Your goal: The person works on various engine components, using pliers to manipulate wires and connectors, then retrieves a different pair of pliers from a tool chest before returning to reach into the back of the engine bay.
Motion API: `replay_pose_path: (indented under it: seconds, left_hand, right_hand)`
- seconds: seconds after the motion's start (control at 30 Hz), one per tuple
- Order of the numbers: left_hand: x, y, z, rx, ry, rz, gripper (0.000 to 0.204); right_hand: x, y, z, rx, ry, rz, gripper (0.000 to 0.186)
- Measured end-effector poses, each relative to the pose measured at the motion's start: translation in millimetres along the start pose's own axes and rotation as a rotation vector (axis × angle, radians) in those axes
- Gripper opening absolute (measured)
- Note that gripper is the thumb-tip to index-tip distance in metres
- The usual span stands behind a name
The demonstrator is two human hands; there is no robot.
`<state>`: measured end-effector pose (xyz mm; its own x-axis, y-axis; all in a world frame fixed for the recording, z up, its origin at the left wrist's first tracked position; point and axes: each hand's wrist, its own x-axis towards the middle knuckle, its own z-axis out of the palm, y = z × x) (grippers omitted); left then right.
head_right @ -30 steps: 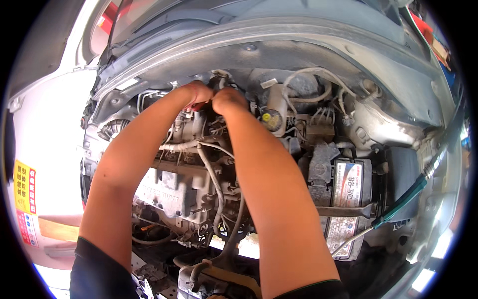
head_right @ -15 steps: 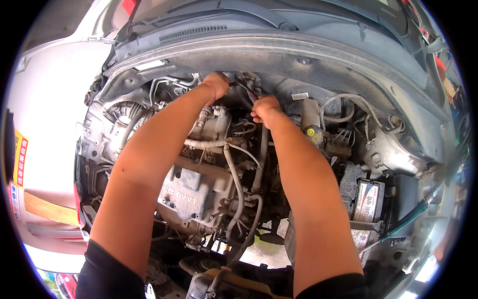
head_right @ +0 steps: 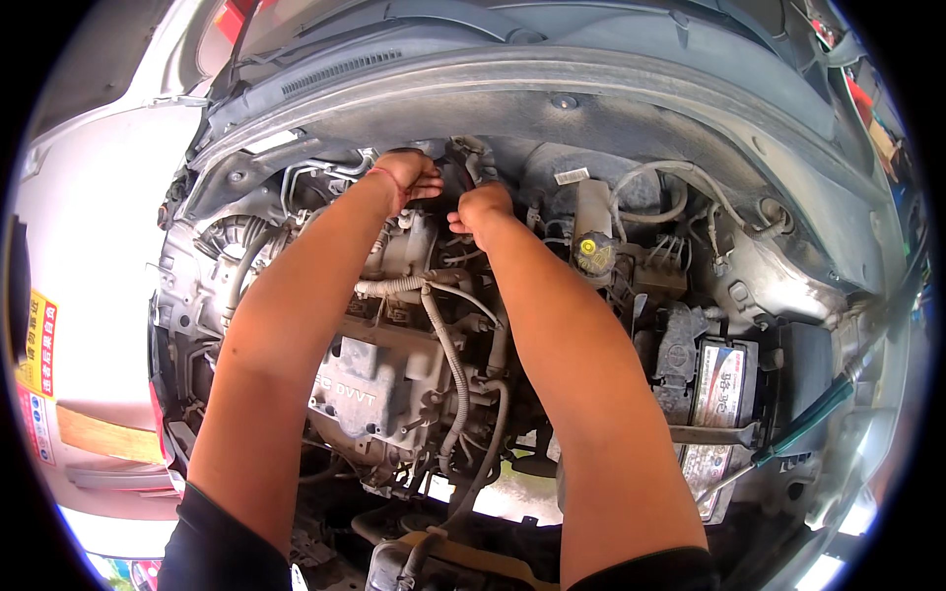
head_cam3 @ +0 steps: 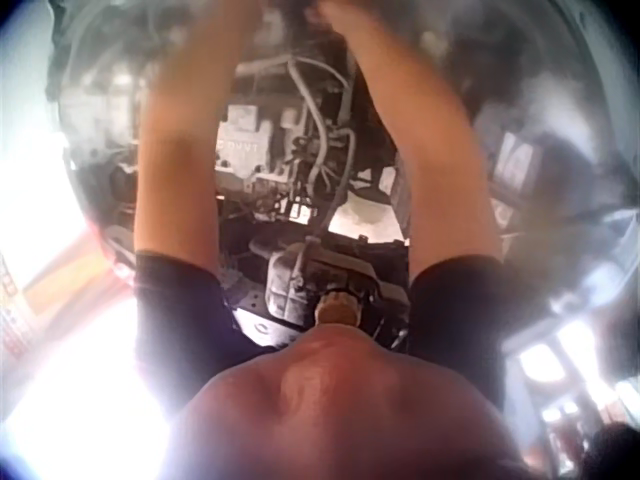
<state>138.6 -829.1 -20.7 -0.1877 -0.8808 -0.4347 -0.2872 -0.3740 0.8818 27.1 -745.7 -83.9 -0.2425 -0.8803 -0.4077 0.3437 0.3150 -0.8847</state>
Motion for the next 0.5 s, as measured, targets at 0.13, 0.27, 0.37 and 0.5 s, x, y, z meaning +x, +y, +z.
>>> replay_pose_path:
  seconds: [0.13,0.27,0.37,0.5]
  left_hand:
    - [-3.4,-1.3,-17.0,-0.140,-0.081,-0.032,0.030]
    - [-4.6,-2.6,-13.6,-0.156,-0.096,-0.037,0.032]
    - [-0.9,-5.0,-17.1,-0.187,-0.147,-0.018,0.029]
    - [1.3,-0.5,-17.2,-0.333,-0.290,-0.172,0.022]
  right_hand:
    - [-9.0,-5.6,8.0,0.023,0.025,-0.017,0.027]
    - [-13.0,-7.1,6.5,-0.008,-0.011,-0.010,0.025]
    - [-12.9,-7.8,8.4,0.002,-0.028,-0.005,0.024]
    - [-16.0,-13.0,6.2,0.081,-0.078,0.003,0.026]
